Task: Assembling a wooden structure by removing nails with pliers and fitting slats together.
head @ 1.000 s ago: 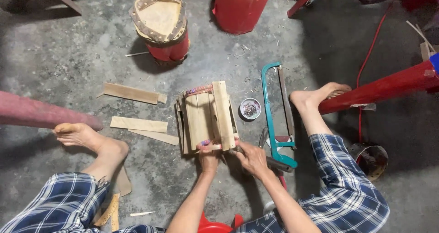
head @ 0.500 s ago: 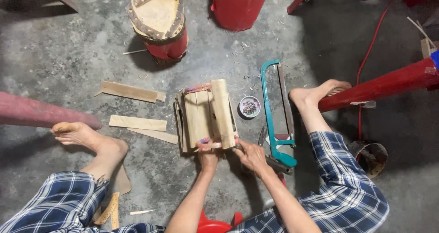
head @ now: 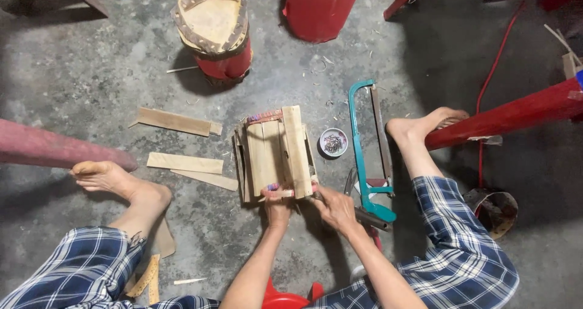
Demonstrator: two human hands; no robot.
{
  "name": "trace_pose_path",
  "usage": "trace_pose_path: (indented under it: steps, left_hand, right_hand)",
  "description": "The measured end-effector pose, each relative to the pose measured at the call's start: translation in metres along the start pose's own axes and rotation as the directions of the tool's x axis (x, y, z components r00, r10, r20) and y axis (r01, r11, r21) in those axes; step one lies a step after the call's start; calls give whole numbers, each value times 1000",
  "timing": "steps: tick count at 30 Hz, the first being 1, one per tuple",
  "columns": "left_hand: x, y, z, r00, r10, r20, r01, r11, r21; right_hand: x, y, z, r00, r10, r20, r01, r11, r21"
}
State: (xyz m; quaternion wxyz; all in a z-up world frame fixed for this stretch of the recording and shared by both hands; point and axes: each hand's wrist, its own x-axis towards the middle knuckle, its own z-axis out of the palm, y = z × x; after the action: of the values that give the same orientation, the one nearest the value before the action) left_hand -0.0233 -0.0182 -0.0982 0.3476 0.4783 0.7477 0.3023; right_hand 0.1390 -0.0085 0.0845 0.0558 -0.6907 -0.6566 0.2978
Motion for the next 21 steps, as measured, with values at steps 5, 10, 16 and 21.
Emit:
trace_pose_path:
  steps: [5,10,16,21]
  left_hand:
    - [-6,3,-5,999,34,34,-35,999,41]
    - [-12,27,-16,994,106,-6,-105,993,54]
    - [-10,26,-20,993,118,12,-118,993,26]
    - [-9,-1,8,995,103,12,-103,990,92]
  right_hand:
    - [-2,11,7,999,14,36,-13,999,-29]
    - [-4,-13,-9,998,-32,-46,29,998,-64]
    - [-12,-4,-3,990,-36,-140,40,999,30]
    - [-12,-7,-6,998,-7,-62,7,1000,-11]
